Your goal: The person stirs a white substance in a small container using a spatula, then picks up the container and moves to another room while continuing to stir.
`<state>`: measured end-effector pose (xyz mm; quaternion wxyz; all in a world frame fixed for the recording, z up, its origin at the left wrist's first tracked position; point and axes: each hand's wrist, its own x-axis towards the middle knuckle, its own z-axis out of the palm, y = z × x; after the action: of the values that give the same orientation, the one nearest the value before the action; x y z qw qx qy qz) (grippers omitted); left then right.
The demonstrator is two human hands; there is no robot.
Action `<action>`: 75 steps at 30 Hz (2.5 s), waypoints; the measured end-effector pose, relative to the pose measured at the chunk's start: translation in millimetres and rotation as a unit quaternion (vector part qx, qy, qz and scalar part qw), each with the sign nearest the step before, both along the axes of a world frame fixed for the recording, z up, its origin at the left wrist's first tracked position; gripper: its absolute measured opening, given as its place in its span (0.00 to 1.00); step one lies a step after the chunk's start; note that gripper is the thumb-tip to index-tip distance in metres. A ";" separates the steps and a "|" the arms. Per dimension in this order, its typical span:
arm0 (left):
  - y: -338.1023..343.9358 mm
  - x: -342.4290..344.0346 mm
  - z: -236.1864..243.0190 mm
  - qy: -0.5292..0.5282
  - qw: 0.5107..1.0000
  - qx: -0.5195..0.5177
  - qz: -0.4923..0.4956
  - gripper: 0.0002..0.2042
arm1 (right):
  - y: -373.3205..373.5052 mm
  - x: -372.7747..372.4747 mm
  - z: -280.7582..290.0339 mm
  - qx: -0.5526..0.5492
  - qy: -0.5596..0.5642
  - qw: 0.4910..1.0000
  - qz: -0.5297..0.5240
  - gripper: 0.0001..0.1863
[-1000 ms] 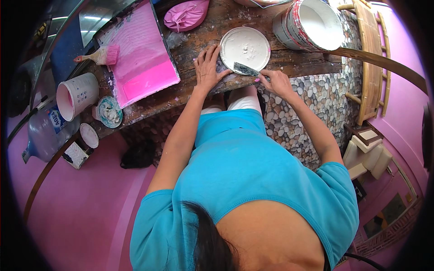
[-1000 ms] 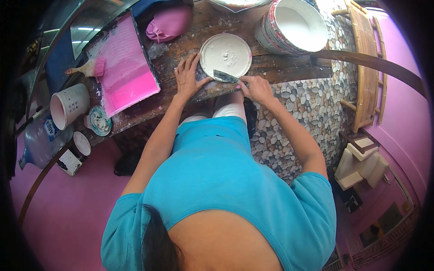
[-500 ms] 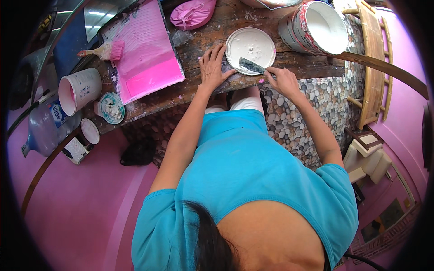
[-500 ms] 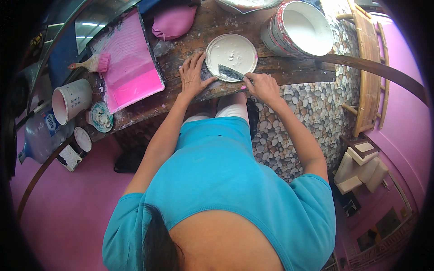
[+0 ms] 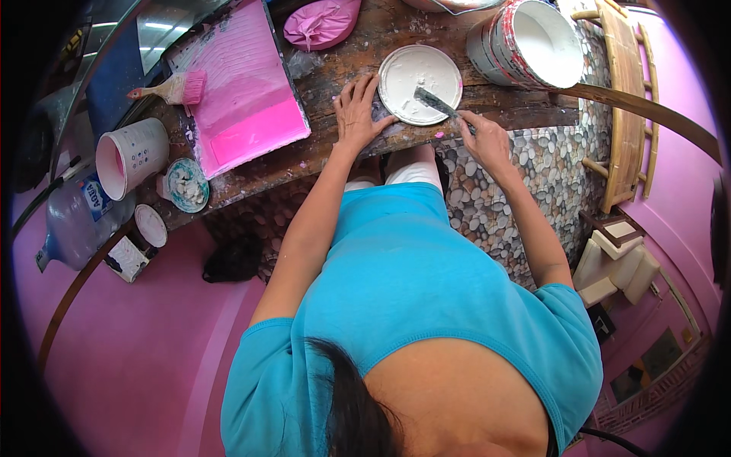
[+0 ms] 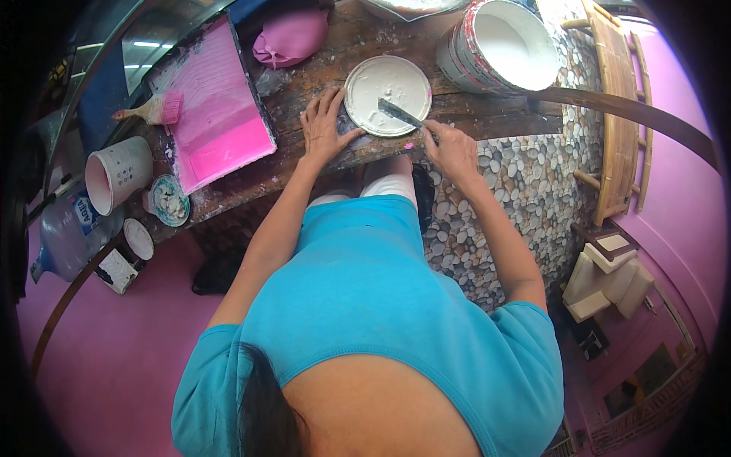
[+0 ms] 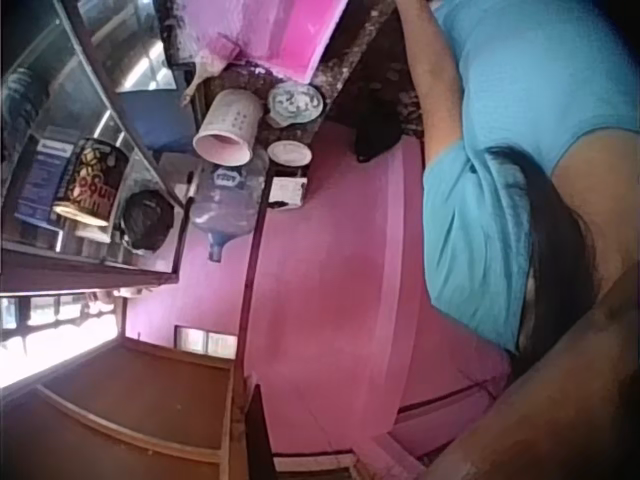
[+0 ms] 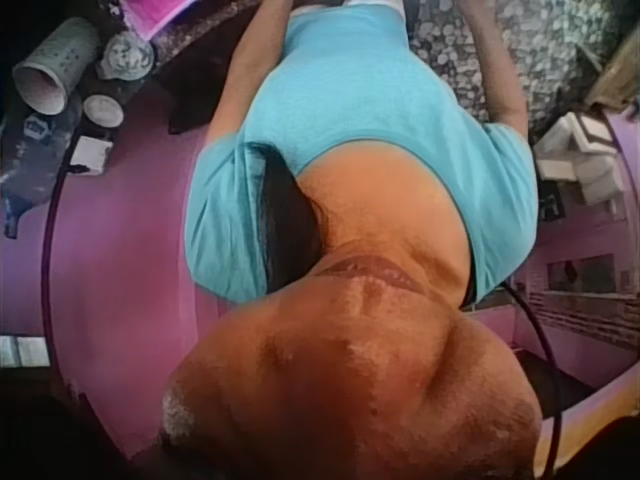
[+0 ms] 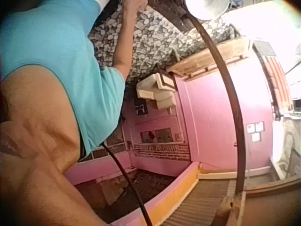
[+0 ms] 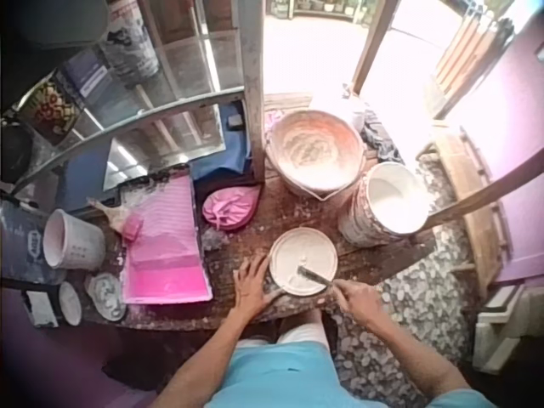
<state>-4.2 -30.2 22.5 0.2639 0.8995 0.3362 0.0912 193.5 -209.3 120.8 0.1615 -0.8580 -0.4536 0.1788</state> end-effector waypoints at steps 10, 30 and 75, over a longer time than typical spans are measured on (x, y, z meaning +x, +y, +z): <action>0.0 -0.9 3.1 0.007 1.000 -0.011 0.008 0.45 | -5.0 -59.6 -13.4 -0.030 0.124 0.992 -0.026 0.15; -0.4 -0.8 4.9 -0.018 1.000 0.009 0.002 0.45 | 16.7 -73.2 -10.2 -0.062 0.056 0.996 0.003 0.13; -1.1 1.1 4.4 -0.010 1.000 0.003 0.003 0.46 | 8.5 -38.7 -30.0 0.017 0.225 0.968 -0.107 0.18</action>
<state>-3.1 -31.3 26.9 0.2640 0.8984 0.3358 0.1020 154.8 -200.8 90.7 0.2923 -0.8367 -0.3139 0.3405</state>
